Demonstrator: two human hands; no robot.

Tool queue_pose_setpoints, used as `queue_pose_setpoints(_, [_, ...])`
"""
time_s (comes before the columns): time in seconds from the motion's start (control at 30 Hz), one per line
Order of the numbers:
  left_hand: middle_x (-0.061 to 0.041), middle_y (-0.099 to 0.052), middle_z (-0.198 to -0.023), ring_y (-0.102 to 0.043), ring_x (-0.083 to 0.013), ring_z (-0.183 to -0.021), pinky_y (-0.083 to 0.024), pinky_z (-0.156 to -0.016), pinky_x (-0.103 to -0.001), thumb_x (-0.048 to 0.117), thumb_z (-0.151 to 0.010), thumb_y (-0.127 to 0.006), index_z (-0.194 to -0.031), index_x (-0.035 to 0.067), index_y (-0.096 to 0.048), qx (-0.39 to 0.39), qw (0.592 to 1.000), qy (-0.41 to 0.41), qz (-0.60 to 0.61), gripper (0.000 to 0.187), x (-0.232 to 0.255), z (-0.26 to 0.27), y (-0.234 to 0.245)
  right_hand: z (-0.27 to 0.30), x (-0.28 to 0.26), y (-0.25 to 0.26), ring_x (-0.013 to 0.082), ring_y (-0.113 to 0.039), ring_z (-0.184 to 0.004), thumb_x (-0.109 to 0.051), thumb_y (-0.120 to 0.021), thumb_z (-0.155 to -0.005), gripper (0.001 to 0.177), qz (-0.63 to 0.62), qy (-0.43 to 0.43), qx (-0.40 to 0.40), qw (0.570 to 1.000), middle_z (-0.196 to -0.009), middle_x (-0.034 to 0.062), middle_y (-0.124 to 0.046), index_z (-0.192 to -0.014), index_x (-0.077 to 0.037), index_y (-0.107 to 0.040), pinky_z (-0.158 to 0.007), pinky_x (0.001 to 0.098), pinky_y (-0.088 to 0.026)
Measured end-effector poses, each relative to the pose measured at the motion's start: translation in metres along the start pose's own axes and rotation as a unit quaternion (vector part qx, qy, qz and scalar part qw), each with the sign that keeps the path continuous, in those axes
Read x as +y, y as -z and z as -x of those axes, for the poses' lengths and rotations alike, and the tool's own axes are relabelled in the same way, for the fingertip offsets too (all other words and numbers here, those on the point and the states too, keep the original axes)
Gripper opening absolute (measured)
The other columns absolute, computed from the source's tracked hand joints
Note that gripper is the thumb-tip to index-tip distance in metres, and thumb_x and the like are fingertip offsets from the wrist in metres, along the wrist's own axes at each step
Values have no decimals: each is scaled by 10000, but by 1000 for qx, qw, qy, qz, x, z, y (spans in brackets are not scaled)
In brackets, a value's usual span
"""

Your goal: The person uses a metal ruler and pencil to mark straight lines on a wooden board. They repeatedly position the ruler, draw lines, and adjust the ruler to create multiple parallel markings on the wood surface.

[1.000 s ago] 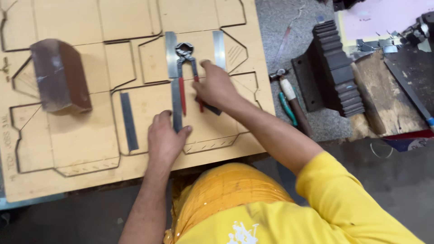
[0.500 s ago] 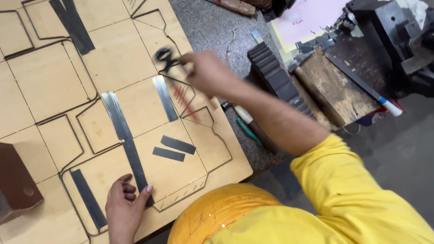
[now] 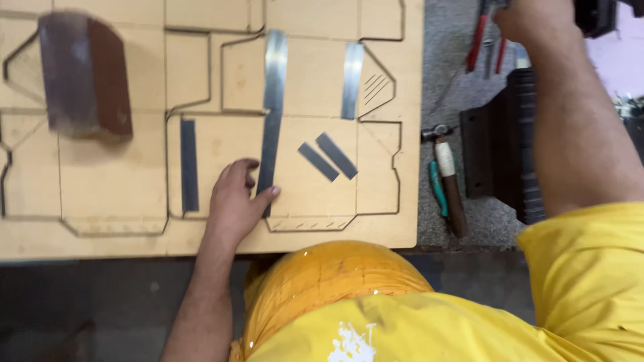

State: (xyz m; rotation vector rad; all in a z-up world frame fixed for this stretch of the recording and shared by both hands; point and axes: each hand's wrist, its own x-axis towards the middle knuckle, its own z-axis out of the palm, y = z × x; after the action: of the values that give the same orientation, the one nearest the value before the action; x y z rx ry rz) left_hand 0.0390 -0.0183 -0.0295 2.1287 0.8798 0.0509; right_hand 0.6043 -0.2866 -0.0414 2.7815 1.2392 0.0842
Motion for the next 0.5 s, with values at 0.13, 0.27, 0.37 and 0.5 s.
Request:
queue_pose_setpoints(0.13, [-175,-664,-1069,-643,-301,-915,-548,-827,-430,216,-775,-880,-1285,-2,-618,6,1000,1,0,613,4,2,-2,37,-92,61,347,-729,-941,-223,-816,-985,370,-108,83,-14,991,-1080,208,-746,-1256,9,-717,-791,476,-596])
queue_pose_setpoints(0.27, [-171,-674,-1108,-668,-286,-946,-564,-833,-407,206,-787,-869,-1257,-9,-623,21,999,-7,37,572,1,17,5,86,-190,95,287,-748,-911,-208,-789,-991,398,-58,216,-35,974,-1059,159,-765,-1341,-34,-716,-826,438,-613])
queue_pose_setpoints(0.37, [-152,-688,-1100,-684,-262,-952,-569,-828,-386,218,-821,-852,-1239,5,-646,61,997,29,35,513,-11,28,24,125,-236,115,254,-750,-848,-262,-760,-974,408,-76,238,-85,964,-1086,138,-753,-1333,-77,-701,-789,413,-623])
queue_pose_setpoints(0.5, [-149,-697,-1033,-690,-272,-889,-567,-799,-391,218,-849,-851,-1177,-7,-680,142,986,80,-18,433,-39,41,59,153,-260,132,274,-736,-783,-289,-742,-956,394,-79,241,-108,961,-1068,120,-751,-1306,-110,-710,-756,426,-622])
